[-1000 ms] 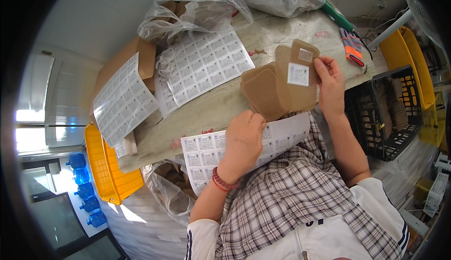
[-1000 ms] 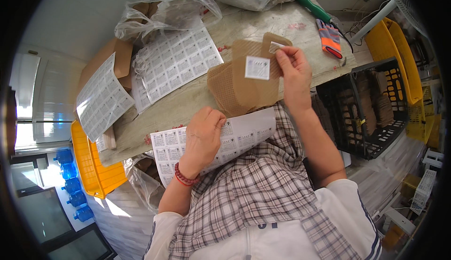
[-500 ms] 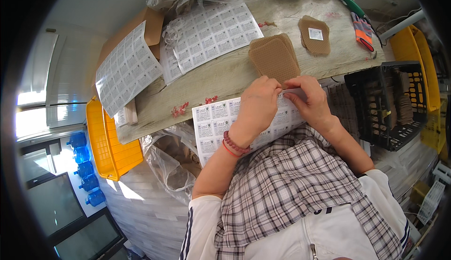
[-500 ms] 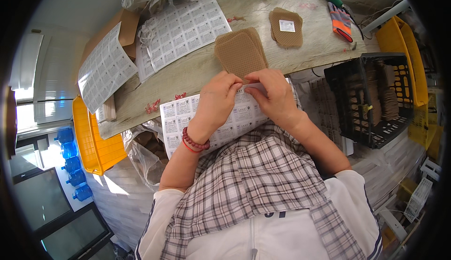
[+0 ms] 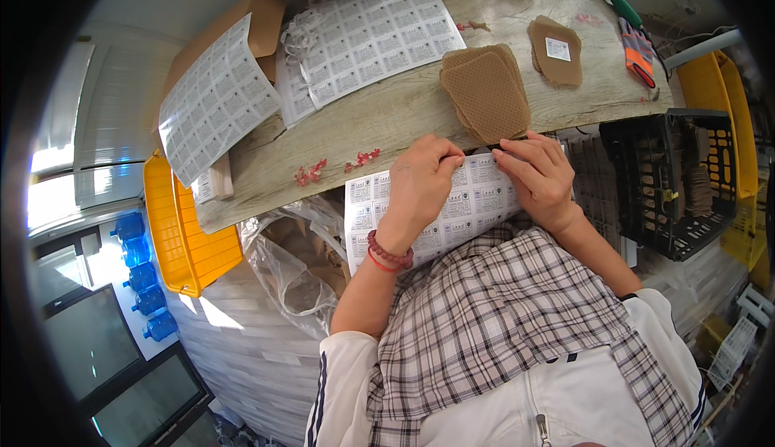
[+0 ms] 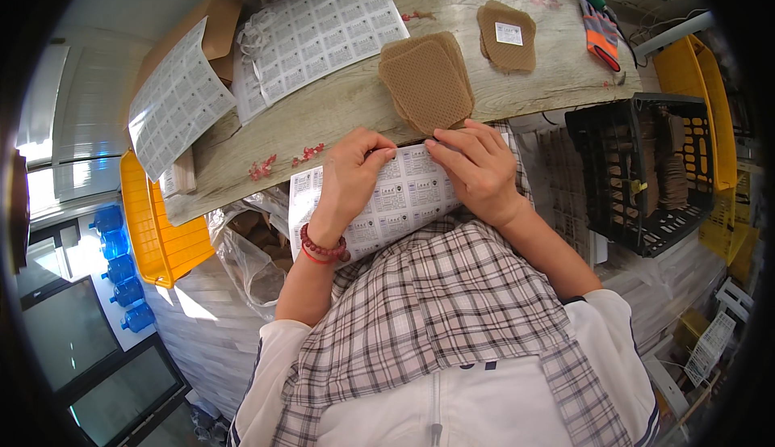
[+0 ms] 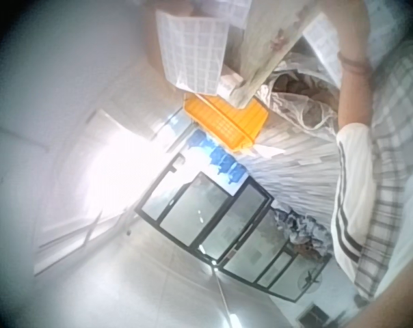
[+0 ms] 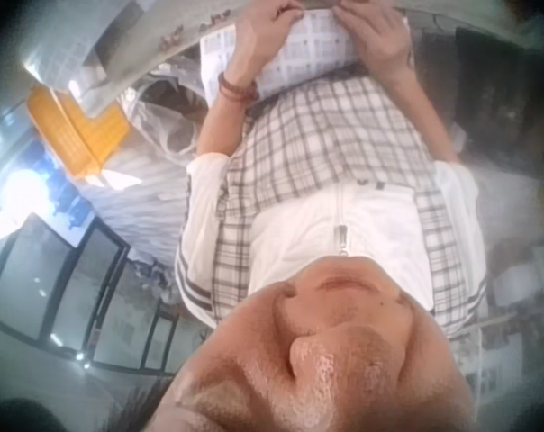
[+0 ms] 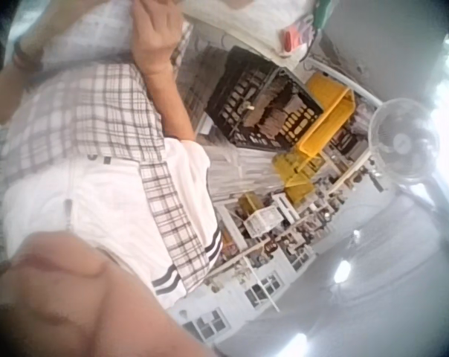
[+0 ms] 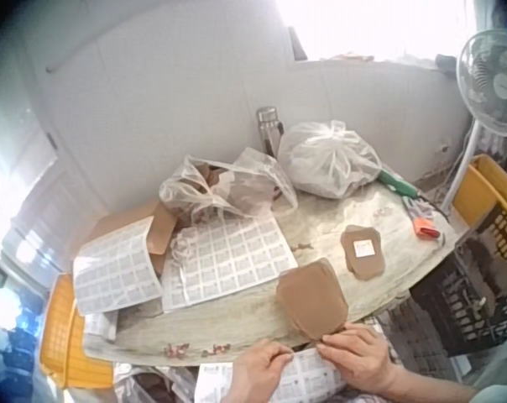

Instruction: The person repeatedly peels small white labels from a sheet and affixes them onto brown rectangular pads on a workbench. The person handles the label sheet and pads by hand, placing each labeled pad into a growing stack.

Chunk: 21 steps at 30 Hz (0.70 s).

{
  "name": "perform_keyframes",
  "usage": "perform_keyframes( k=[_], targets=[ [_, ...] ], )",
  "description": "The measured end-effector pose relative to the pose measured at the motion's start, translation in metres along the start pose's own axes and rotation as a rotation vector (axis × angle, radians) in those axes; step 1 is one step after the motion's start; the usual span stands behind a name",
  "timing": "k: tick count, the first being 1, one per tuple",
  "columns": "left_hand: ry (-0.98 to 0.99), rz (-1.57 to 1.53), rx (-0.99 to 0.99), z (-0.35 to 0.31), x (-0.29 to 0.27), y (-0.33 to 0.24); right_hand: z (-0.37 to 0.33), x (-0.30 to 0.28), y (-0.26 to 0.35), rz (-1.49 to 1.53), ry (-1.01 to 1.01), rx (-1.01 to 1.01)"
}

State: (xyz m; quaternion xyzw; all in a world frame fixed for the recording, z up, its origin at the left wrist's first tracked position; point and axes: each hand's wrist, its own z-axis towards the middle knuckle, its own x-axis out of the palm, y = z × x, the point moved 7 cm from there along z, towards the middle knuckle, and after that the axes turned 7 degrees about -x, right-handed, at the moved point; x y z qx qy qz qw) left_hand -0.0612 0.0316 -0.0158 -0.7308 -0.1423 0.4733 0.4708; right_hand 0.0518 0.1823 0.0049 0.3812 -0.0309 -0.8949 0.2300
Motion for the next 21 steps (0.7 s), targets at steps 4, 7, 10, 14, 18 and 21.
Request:
perform_keyframes(
  k=[4, 7, 10, 14, 18, 21],
  targets=[
    [-0.002, 0.017, -0.023, 0.002, 0.001, 0.000, -0.001, -0.001, 0.002, 0.008, 0.019, -0.025],
    [0.003, 0.022, -0.006, 0.002, 0.002, -0.001, -0.005, 0.000, -0.009, 0.154, -0.042, 0.173],
    [0.059, -0.023, -0.011, 0.000, 0.005, -0.006, -0.016, 0.009, -0.034, 0.494, 0.045, 0.648],
    [0.186, -0.175, -0.067, -0.002, 0.011, -0.003, -0.023, 0.022, -0.046, 0.931, 0.373, 0.985],
    [0.339, -0.303, -0.116, -0.002, 0.014, 0.001, -0.026, 0.025, -0.044, 1.183, 0.459, 1.152],
    [0.348, -0.315, -0.091, -0.001, 0.016, 0.003, -0.031, 0.031, -0.045, 1.276, 0.486, 1.186]
  ],
)
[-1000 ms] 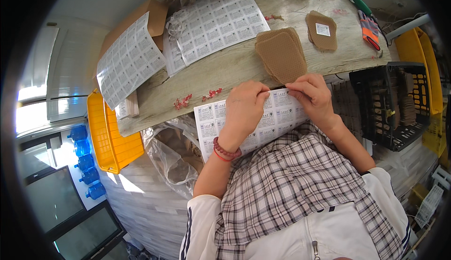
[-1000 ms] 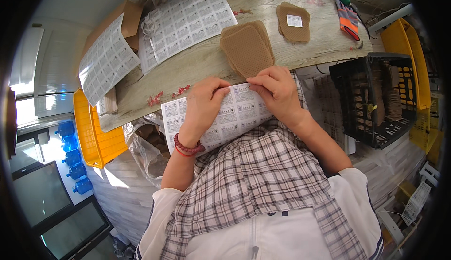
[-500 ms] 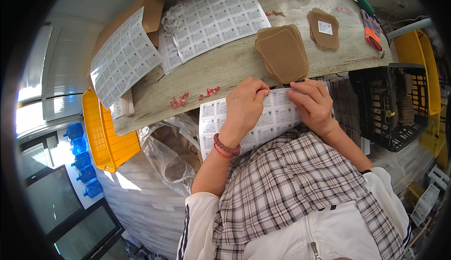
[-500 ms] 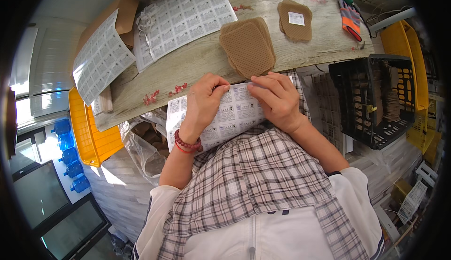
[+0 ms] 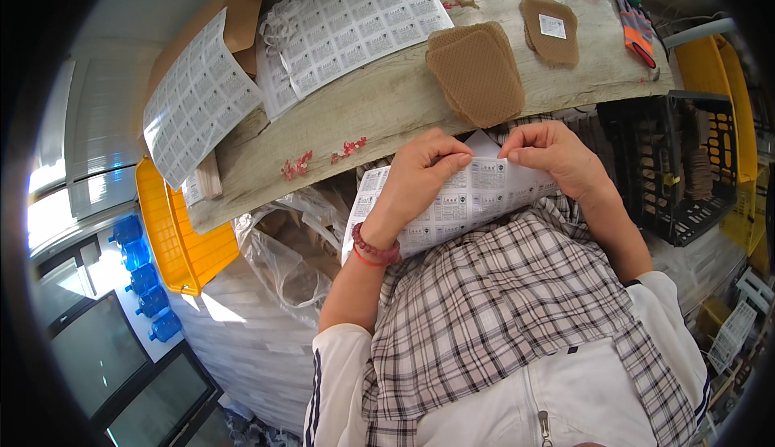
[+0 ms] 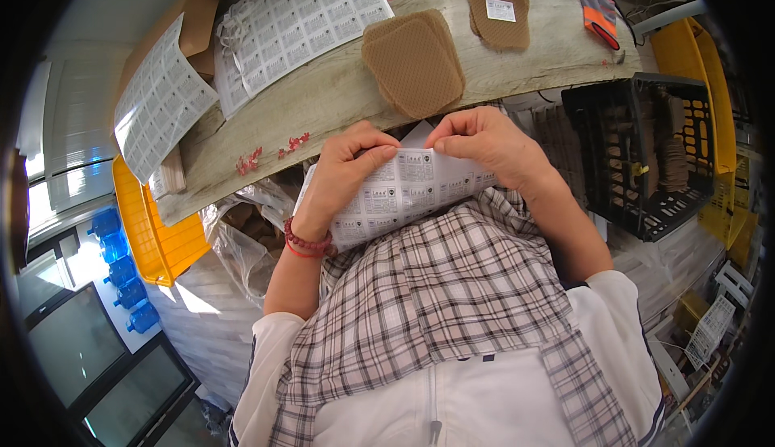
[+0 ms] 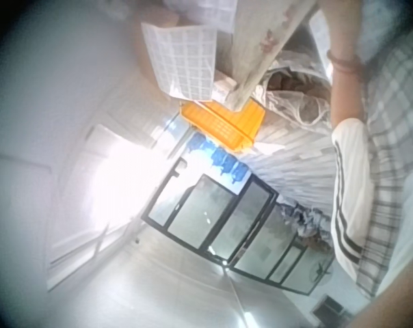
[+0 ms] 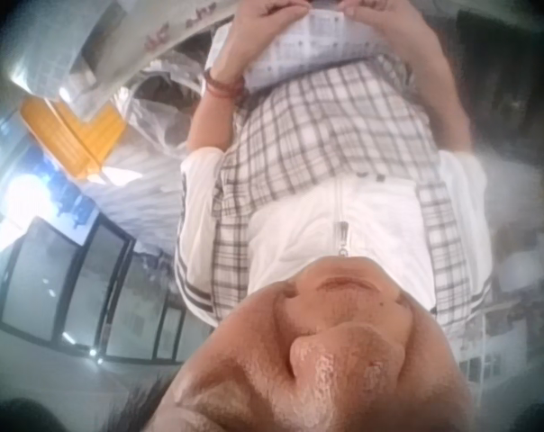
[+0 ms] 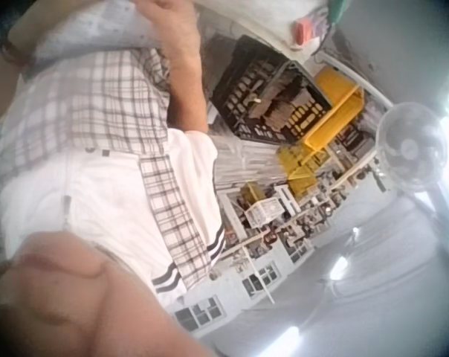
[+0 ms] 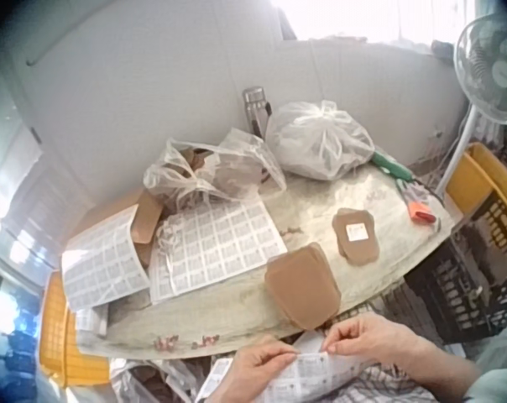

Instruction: The person repeatedly peels small white labels from a sheet and affixes them onto brown rectangular pads on a workbench. The person handles the label sheet and pads by hand, placing each labeled pad into a growing stack.

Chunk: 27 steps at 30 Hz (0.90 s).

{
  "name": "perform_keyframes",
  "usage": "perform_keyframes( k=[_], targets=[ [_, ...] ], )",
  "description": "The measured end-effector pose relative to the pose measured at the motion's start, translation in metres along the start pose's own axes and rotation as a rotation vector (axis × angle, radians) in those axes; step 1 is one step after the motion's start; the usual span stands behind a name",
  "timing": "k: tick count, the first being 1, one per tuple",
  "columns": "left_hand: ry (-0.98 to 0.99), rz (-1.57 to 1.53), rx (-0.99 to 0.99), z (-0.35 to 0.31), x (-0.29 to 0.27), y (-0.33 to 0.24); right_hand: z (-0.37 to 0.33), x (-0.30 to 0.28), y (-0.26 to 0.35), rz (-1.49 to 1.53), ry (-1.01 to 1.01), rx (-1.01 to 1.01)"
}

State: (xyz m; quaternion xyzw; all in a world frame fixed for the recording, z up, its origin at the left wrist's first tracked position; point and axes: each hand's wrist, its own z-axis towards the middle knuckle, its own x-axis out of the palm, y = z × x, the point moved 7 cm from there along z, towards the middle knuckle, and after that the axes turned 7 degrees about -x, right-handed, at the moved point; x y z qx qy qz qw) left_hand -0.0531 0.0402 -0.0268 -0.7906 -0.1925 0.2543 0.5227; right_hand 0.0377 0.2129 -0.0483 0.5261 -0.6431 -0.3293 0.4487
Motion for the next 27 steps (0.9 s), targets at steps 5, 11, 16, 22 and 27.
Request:
perform_keyframes(
  k=[5, 11, 16, 22, 27],
  targets=[
    [0.015, 0.005, -0.008, -0.001, 0.000, -0.001, 0.001, 0.003, -0.003, 0.102, 0.031, -0.011],
    [0.004, 0.006, 0.006, -0.002, 0.000, -0.005, 0.003, 0.000, -0.008, 0.134, 0.042, -0.062],
    [0.008, -0.007, -0.001, -0.003, -0.001, -0.004, 0.000, 0.000, -0.003, 0.186, 0.064, -0.011],
    [0.039, 0.037, 0.054, -0.004, 0.003, -0.011, -0.001, 0.005, -0.004, 0.222, 0.134, 0.006],
    [0.051, 0.035, 0.029, -0.005, 0.002, -0.013, 0.001, 0.006, -0.009, 0.280, 0.154, -0.019]
  ],
)
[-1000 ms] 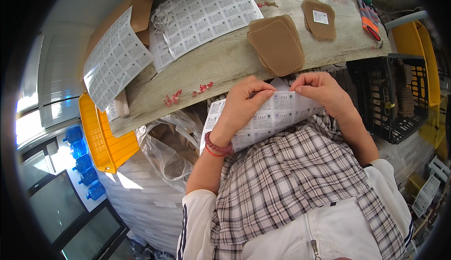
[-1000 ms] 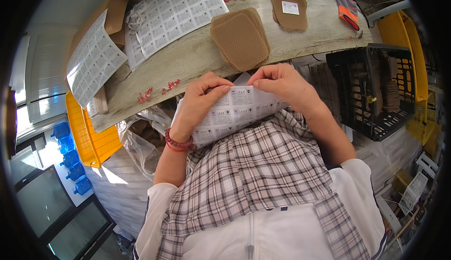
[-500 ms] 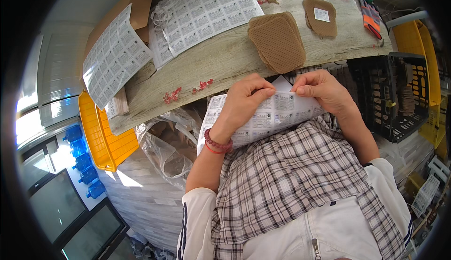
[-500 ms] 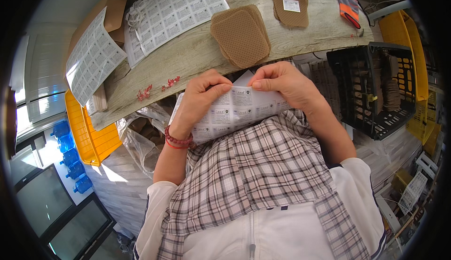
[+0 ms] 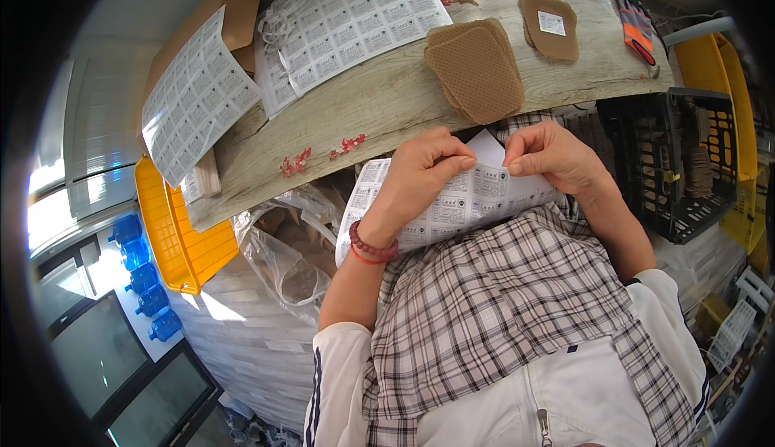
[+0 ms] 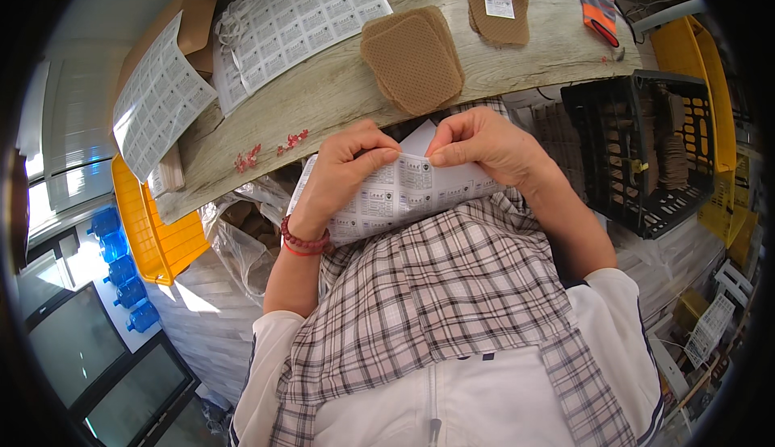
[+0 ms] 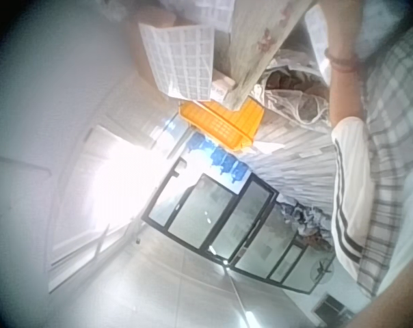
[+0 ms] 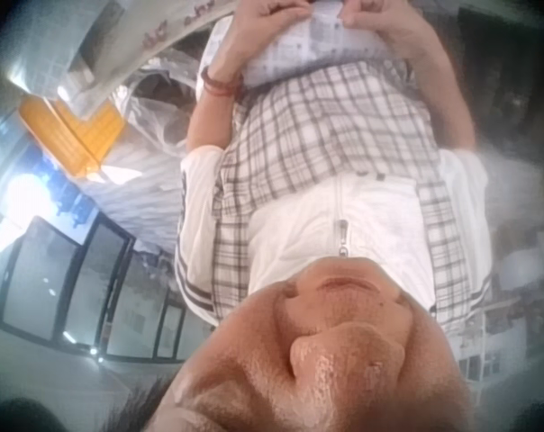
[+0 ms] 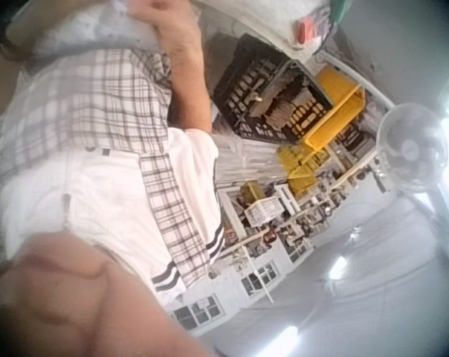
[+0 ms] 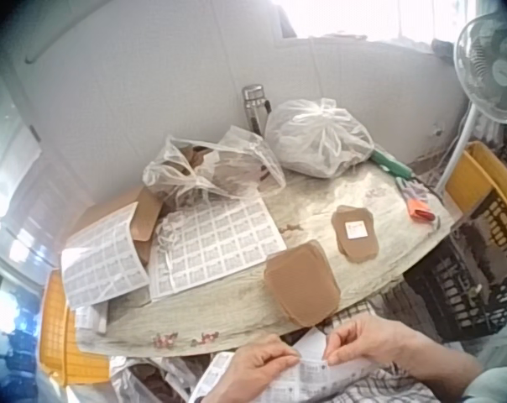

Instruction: The person repeatedly peels small white labels from a sheet and affixes them onto brown rectangular pads on a workbench. The person handles the label sheet and pads by hand, placing each labeled pad into a growing stack.

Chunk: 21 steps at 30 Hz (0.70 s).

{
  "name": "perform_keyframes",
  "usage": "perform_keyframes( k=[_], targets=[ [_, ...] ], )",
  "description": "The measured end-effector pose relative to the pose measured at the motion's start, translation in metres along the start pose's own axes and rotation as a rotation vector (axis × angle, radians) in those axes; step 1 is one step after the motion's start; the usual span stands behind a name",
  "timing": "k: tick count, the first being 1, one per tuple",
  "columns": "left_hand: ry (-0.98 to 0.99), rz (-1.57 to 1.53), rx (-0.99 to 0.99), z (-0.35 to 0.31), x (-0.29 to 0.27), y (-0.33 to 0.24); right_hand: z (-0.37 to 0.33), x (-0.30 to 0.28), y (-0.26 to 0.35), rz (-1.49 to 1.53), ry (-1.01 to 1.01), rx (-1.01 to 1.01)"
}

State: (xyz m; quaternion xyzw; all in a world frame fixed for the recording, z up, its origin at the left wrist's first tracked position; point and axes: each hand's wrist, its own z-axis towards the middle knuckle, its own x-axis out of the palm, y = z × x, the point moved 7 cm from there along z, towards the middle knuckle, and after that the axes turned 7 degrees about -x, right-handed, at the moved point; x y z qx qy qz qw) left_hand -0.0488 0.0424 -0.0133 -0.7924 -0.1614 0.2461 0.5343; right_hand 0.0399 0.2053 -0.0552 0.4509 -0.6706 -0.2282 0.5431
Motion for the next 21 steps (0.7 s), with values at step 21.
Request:
perform_keyframes(
  k=[21],
  targets=[
    [-0.316, 0.194, 0.006, -0.003, -0.001, -0.001, -0.042, 0.050, 0.039, -1.522, -0.553, -1.113]
  ],
)
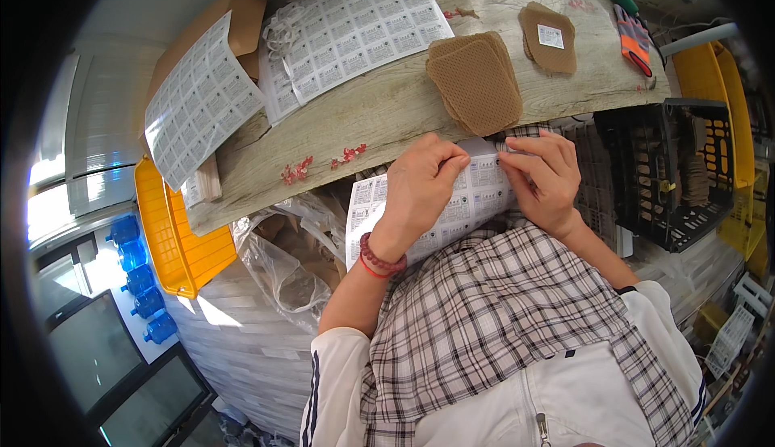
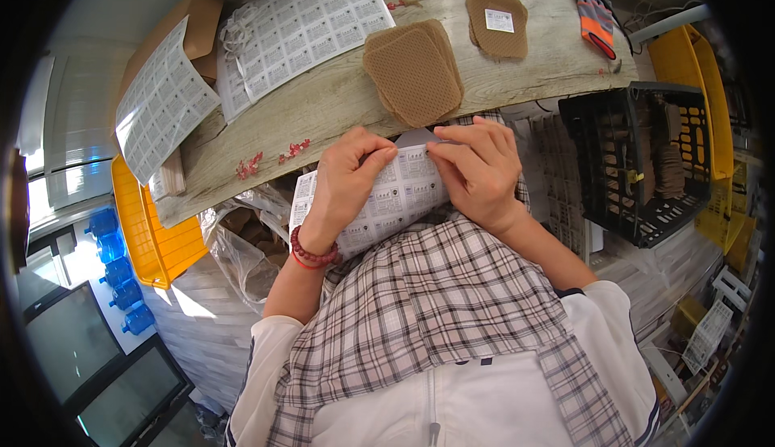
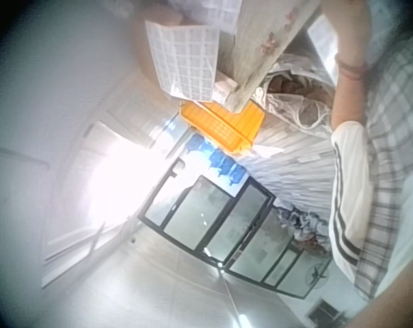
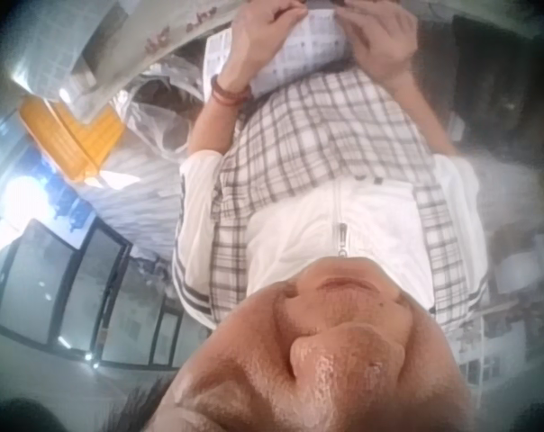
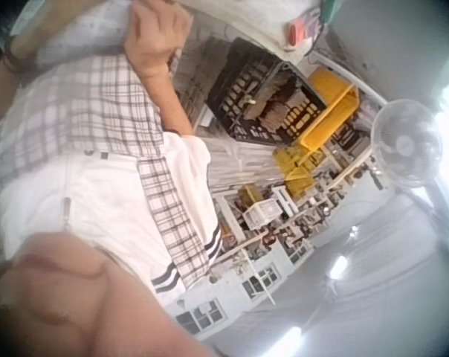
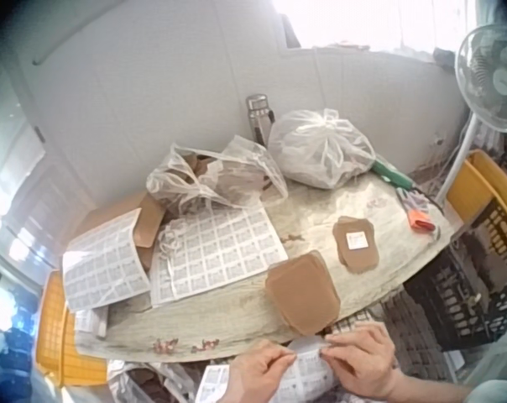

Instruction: The person repeatedly peels small white labels from a sheet and affixes them onto brown rectangular pads on a workbench. The person handles the label sheet and pads by hand, placing each labeled pad into a growing stack.

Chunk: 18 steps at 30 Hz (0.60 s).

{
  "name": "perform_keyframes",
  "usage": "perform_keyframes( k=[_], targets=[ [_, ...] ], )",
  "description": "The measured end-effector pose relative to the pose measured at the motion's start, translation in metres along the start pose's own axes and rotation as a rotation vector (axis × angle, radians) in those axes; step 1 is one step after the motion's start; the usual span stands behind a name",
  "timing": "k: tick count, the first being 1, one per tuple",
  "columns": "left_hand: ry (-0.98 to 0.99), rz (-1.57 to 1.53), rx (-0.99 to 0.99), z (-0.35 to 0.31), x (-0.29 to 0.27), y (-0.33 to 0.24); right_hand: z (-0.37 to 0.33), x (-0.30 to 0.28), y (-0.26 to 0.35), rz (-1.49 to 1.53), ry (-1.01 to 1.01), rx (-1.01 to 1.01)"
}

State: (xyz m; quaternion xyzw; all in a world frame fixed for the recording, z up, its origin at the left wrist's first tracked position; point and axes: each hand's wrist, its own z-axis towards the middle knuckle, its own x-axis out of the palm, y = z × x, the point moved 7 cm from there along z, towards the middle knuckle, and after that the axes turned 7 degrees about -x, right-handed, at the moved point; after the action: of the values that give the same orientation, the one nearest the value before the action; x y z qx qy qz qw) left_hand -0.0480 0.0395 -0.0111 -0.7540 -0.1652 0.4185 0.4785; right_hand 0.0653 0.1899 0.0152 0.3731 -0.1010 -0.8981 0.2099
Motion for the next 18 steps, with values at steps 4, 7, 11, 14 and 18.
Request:
perform_keyframes(
  k=[4, 7, 11, 14, 18],
  targets=[
    [0.000, 0.030, -0.005, -0.002, -0.003, -0.006, -0.001, 0.008, -0.006, 0.109, -0.022, 0.110],
    [0.015, -0.039, -0.008, -0.001, -0.003, -0.005, -0.004, 0.009, -0.006, 0.139, -0.041, 0.122],
    [0.123, -0.126, -0.076, 0.009, -0.004, 0.008, -0.005, 0.005, -0.001, 0.149, -0.064, 0.023],
    [0.206, -0.142, -0.139, 0.017, 0.002, 0.014, -0.005, -0.002, 0.010, 0.157, -0.066, -0.140],
    [0.198, -0.113, -0.173, 0.023, 0.008, 0.021, -0.001, -0.007, 0.010, 0.270, -0.034, -0.142]
  ],
)
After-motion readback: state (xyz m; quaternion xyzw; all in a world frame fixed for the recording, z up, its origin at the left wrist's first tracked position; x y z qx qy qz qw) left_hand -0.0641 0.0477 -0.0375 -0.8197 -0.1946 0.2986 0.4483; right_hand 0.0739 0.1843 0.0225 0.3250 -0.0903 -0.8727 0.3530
